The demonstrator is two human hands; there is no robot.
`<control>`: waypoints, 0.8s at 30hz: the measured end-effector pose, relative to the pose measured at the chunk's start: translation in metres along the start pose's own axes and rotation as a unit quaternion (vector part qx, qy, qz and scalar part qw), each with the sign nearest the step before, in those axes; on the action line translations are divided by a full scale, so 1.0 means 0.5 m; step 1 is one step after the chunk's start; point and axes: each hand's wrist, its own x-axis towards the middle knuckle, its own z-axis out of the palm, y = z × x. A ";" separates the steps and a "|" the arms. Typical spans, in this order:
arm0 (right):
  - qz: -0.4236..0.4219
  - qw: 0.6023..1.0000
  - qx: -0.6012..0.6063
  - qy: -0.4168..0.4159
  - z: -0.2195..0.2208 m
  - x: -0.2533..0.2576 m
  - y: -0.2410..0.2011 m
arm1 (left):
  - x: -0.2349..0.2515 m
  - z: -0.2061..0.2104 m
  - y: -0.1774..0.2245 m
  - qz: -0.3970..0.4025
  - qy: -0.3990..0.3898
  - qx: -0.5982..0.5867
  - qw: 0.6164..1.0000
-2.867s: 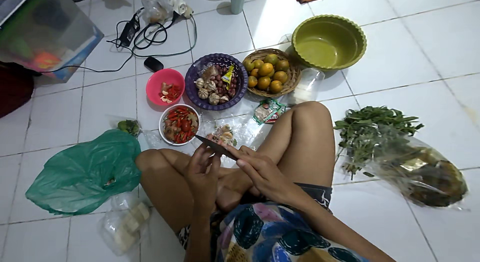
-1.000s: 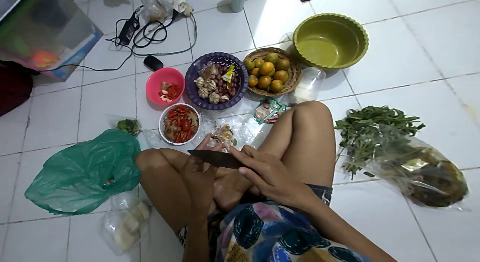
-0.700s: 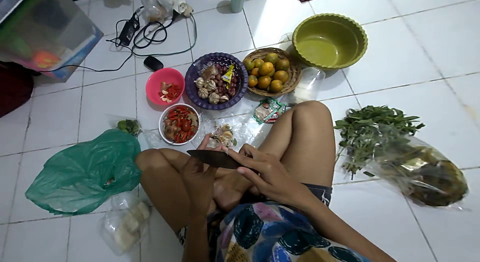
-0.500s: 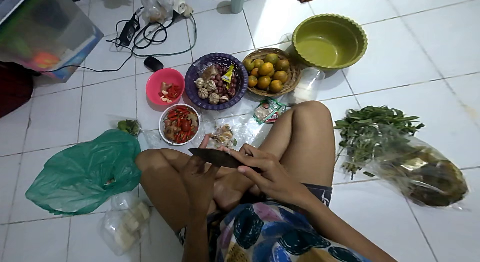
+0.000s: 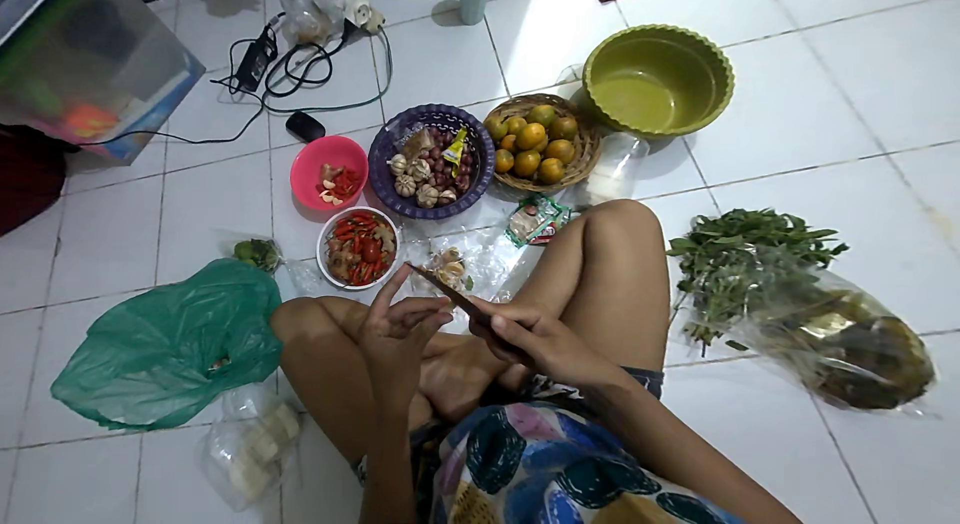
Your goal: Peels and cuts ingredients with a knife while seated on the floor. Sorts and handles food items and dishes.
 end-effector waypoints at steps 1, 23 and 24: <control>0.010 1.000 0.023 -0.010 -0.002 0.001 0.000 | 0.001 -0.002 -0.002 -0.004 -0.001 -0.004 1.000; 0.115 0.976 0.185 -0.005 -0.006 0.006 -0.005 | 0.003 0.032 -0.016 -0.120 0.124 -0.177 0.969; 0.115 0.977 0.182 0.000 -0.007 0.006 -0.006 | 0.003 0.031 -0.017 -0.133 0.126 -0.187 0.965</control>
